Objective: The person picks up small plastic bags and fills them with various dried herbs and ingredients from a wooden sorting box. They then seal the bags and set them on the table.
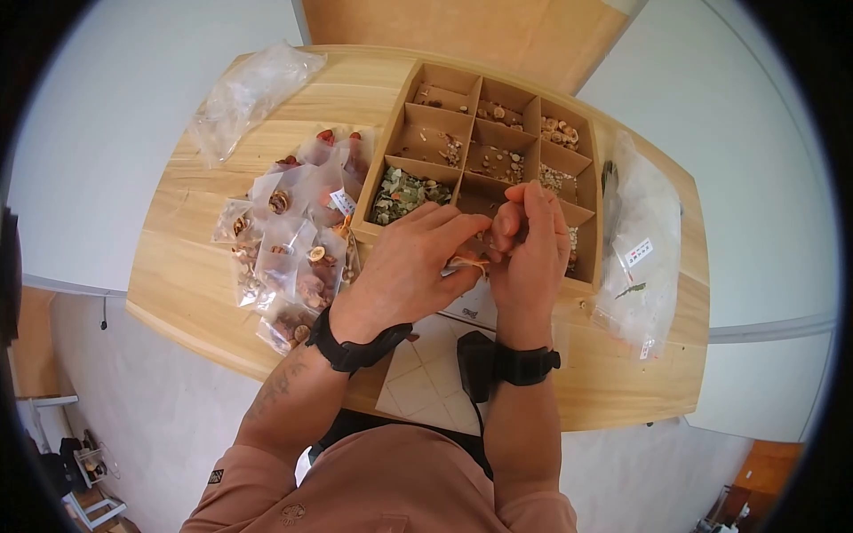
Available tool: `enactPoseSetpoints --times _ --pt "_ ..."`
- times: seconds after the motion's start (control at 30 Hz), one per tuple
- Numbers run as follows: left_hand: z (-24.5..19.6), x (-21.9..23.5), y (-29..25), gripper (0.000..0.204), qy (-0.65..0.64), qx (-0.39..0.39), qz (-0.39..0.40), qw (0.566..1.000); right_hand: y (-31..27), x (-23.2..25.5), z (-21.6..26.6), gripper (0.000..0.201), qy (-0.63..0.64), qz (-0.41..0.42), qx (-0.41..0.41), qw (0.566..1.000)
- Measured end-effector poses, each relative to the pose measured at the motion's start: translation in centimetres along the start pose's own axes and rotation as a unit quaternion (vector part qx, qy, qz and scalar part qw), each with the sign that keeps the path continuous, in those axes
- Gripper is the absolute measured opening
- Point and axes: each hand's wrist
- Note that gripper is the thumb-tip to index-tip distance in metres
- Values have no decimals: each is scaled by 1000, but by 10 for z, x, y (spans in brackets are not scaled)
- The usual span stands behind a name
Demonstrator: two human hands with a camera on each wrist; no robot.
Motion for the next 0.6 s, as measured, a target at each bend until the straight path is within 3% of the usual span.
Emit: enactPoseSetpoints --times 0.6 --pt "0 0 0 41 7 -3 -7 1000 0 1 -1 21 11 11 -1 1000"
Point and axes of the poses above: each hand's wrist, its own y-axis towards the middle knuckle, its own x-axis out of the back of the hand, z = x × y, and after that the axes turned 11 degrees about z, right-handed
